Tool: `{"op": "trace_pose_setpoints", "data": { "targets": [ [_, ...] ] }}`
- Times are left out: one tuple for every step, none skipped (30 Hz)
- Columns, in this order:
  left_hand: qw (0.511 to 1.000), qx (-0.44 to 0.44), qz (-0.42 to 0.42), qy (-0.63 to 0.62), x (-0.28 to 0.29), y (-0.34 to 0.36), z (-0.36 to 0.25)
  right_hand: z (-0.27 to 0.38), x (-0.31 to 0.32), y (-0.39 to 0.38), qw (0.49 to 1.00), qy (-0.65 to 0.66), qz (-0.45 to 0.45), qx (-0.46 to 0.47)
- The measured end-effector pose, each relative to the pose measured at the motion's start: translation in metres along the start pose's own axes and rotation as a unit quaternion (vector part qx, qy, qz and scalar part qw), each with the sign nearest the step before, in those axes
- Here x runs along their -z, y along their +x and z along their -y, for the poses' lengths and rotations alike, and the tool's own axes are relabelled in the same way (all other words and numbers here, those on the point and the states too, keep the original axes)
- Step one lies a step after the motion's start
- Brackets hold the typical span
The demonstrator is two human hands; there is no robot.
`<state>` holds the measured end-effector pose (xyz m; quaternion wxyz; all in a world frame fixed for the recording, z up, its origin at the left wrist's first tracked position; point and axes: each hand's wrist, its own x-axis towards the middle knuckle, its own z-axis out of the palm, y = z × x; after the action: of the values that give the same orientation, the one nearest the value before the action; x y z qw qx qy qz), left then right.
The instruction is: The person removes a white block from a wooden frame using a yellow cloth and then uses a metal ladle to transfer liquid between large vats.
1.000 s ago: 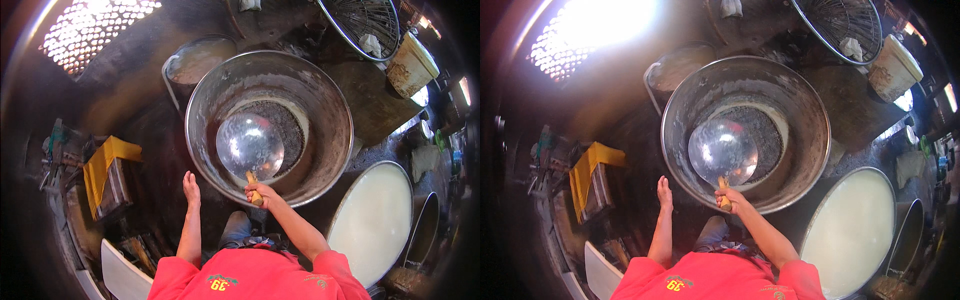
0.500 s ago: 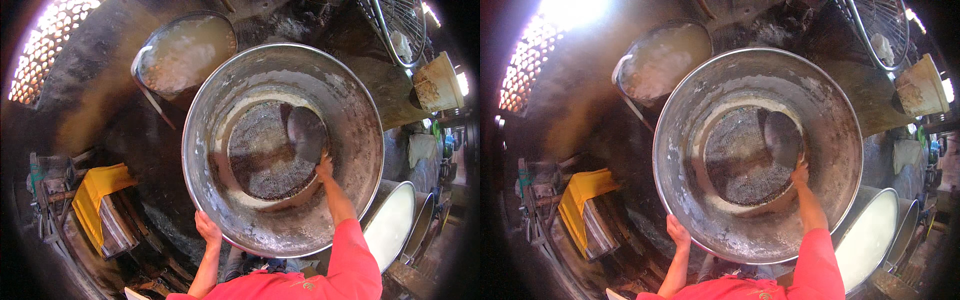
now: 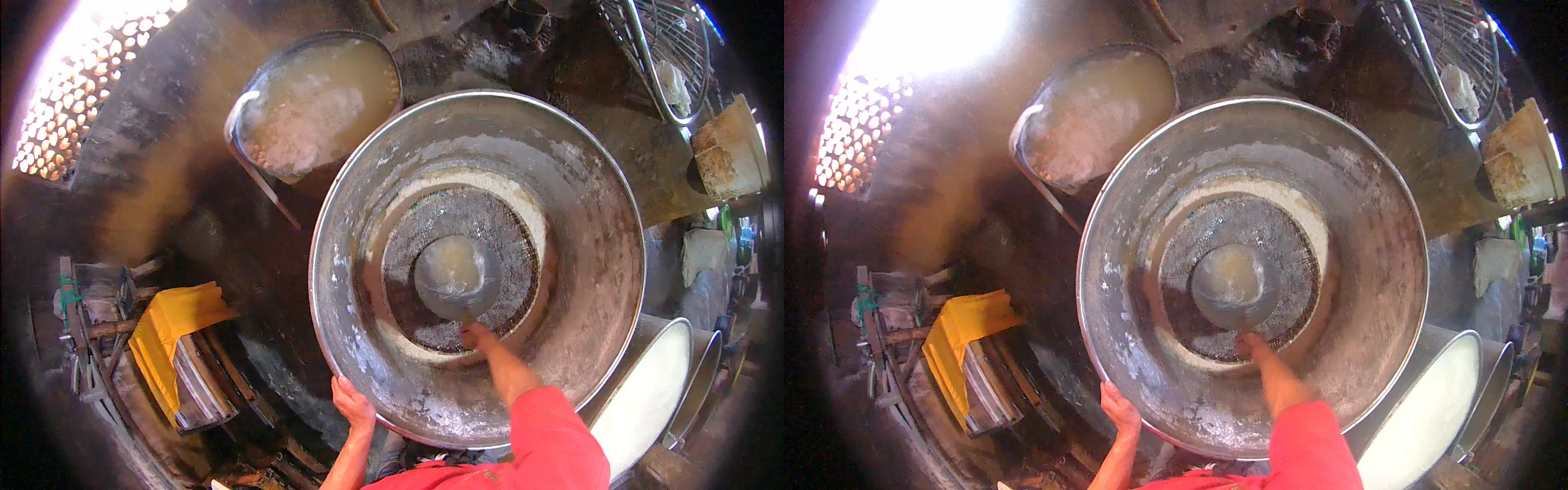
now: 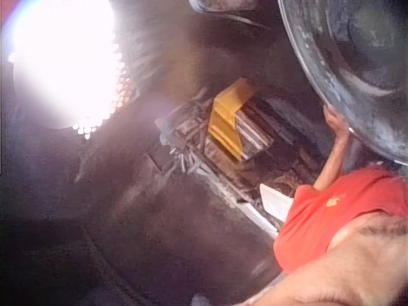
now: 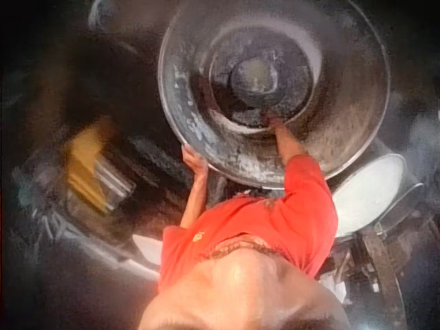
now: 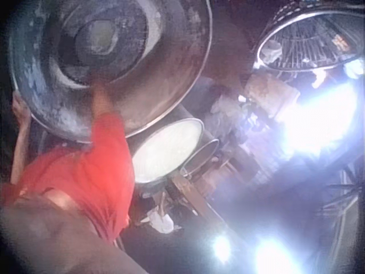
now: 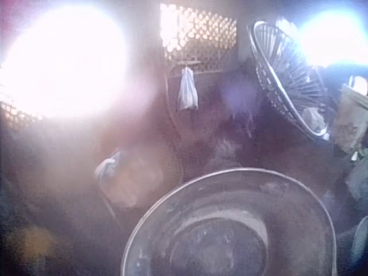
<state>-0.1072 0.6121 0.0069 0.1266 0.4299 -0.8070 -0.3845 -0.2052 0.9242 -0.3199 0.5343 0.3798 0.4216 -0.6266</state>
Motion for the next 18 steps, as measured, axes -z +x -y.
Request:
{"op": "trace_pose_setpoints", "data": {
  "targets": [
    [1.0,0.005,0.018,-0.013,0.0,0.0,-0.007,-0.011,-0.025,0.007,0.989,0.126,0.082,0.001],
    [1.0,-0.013,0.019,-0.011,-0.001,0.001,-0.01,-0.019,-0.055,0.016,0.954,0.248,0.166,0.001],
    [0.999,-0.028,0.015,-0.009,-0.003,0.002,-0.008,-0.017,-0.089,0.015,0.959,0.253,0.127,0.012],
    [0.999,-0.042,0.01,-0.007,-0.004,0.002,-0.005,-0.011,-0.123,0.002,0.963,0.256,0.087,0.023],
    [0.999,-0.043,-0.004,-0.004,-0.003,0.001,0.004,-0.004,-0.155,-0.03,0.943,0.28,0.174,0.053],
    [0.999,-0.042,-0.012,-0.003,-0.002,-0.002,0.013,0.0,-0.177,-0.064,0.914,0.303,0.255,0.083],
    [0.999,-0.051,-0.009,-0.003,-0.002,-0.002,0.013,0.001,-0.184,-0.08,0.92,0.313,0.21,0.11],
    [0.999,-0.05,-0.011,0.007,0.0,-0.003,0.01,0.003,-0.192,-0.107,0.919,0.298,0.202,0.158],
    [0.998,-0.061,-0.029,0.009,0.002,-0.005,0.014,0.005,-0.199,-0.145,0.918,0.279,0.193,0.204],
    [0.996,-0.076,-0.046,0.009,0.001,-0.004,0.022,0.009,-0.199,-0.187,0.912,0.272,0.204,0.23],
    [0.994,-0.095,-0.06,0.007,0.0,-0.004,0.027,0.009,-0.192,-0.224,0.91,0.259,0.206,0.25],
    [0.993,-0.088,-0.079,0.003,-0.003,-0.006,0.026,0.007,-0.177,-0.259,0.906,0.249,0.205,0.273],
    [0.987,-0.134,-0.083,0.023,-0.003,-0.004,0.025,0.004,-0.159,-0.291,0.902,0.239,0.201,0.297],
    [0.987,-0.136,-0.084,0.03,-0.009,0.001,0.027,-0.003,-0.135,-0.321,0.903,0.224,0.184,0.317],
    [0.986,-0.136,-0.085,0.038,-0.016,0.005,0.034,-0.011,-0.113,-0.356,0.901,0.216,0.156,0.344],
    [0.985,-0.148,-0.086,0.018,-0.022,0.009,0.038,-0.022,-0.086,-0.384,0.904,0.205,0.125,0.355],
    [0.983,-0.155,-0.094,0.0,-0.022,0.011,0.044,-0.035,-0.062,-0.413,0.908,0.19,0.099,0.361],
    [0.984,-0.148,-0.096,0.003,-0.02,0.015,0.054,-0.047,-0.041,-0.45,0.919,0.161,0.058,0.355]
  ]
}}
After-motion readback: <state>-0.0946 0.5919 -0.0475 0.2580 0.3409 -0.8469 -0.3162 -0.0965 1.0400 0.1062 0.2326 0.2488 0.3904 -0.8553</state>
